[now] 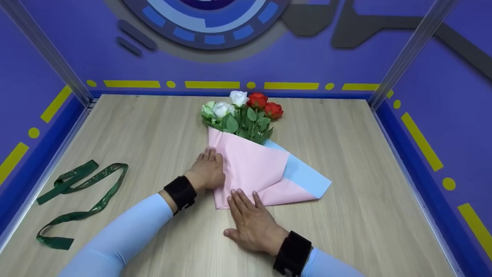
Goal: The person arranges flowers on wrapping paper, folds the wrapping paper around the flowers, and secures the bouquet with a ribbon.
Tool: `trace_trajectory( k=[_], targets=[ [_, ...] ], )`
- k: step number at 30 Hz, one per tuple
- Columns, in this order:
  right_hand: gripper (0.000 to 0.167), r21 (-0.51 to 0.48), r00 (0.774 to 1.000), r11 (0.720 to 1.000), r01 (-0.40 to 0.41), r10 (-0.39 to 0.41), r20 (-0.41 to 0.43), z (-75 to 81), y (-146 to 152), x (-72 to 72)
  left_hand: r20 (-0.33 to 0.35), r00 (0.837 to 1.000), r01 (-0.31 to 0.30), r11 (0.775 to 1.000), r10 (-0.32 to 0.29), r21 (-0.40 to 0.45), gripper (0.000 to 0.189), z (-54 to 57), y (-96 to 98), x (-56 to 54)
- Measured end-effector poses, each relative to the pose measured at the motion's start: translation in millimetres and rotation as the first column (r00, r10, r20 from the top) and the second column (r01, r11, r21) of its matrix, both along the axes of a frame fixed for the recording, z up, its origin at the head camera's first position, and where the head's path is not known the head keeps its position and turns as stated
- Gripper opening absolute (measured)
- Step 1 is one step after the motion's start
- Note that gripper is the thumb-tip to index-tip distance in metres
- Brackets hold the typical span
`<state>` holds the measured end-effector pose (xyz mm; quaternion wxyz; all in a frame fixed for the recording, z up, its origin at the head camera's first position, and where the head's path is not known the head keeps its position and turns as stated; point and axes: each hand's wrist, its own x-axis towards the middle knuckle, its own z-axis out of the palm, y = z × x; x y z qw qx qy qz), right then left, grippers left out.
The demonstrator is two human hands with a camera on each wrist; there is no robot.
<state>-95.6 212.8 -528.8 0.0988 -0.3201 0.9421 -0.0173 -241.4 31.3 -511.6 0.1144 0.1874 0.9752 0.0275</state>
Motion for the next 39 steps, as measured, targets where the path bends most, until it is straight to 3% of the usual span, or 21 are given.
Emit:
trace_trajectory(
  k=[7, 17, 24, 28, 35, 39],
  targets=[
    [0.087, -0.002, 1.000, 1.000, 0.002, -0.002, 0.019, -0.3, -0.2, -0.2, 0.017, 0.997, -0.076, 0.997, 0.077, -0.025, 0.061, 1.6, -4.1, -15.8],
    [0.087, -0.024, 0.998, 0.999, 0.021, -0.020, 0.052, -1.3, 0.7, 1.2, 0.095, 0.995, -0.031, 0.997, 0.038, -0.068, 0.065, 3.9, -21.8, -50.7],
    [0.087, -0.019, 0.999, 1.000, 0.014, -0.013, 0.047, -1.9, -0.3, 1.2, 0.023, 0.998, -0.049, 0.979, 0.055, -0.196, 0.062, 8.6, -35.8, -65.7],
    [0.088, -0.024, 0.999, 1.000, 0.009, -0.008, 0.050, -2.0, -1.1, 1.1, 0.033, 0.999, -0.029, 0.975, 0.037, -0.221, 0.064, 11.2, -35.9, -60.6],
    [0.088, -0.018, 0.999, 1.000, 0.018, -0.017, 0.043, -0.1, 0.9, 1.0, 0.022, 0.998, 0.067, 0.993, -0.066, -0.094, 0.063, 11.9, -22.4, -28.8],
    [0.088, -0.010, 1.000, 1.000, 0.013, -0.012, 0.029, 0.4, 0.8, 0.9, 0.039, 0.992, 0.123, 0.992, -0.122, -0.040, 0.064, 3.2, -22.3, -30.2]
  ],
)
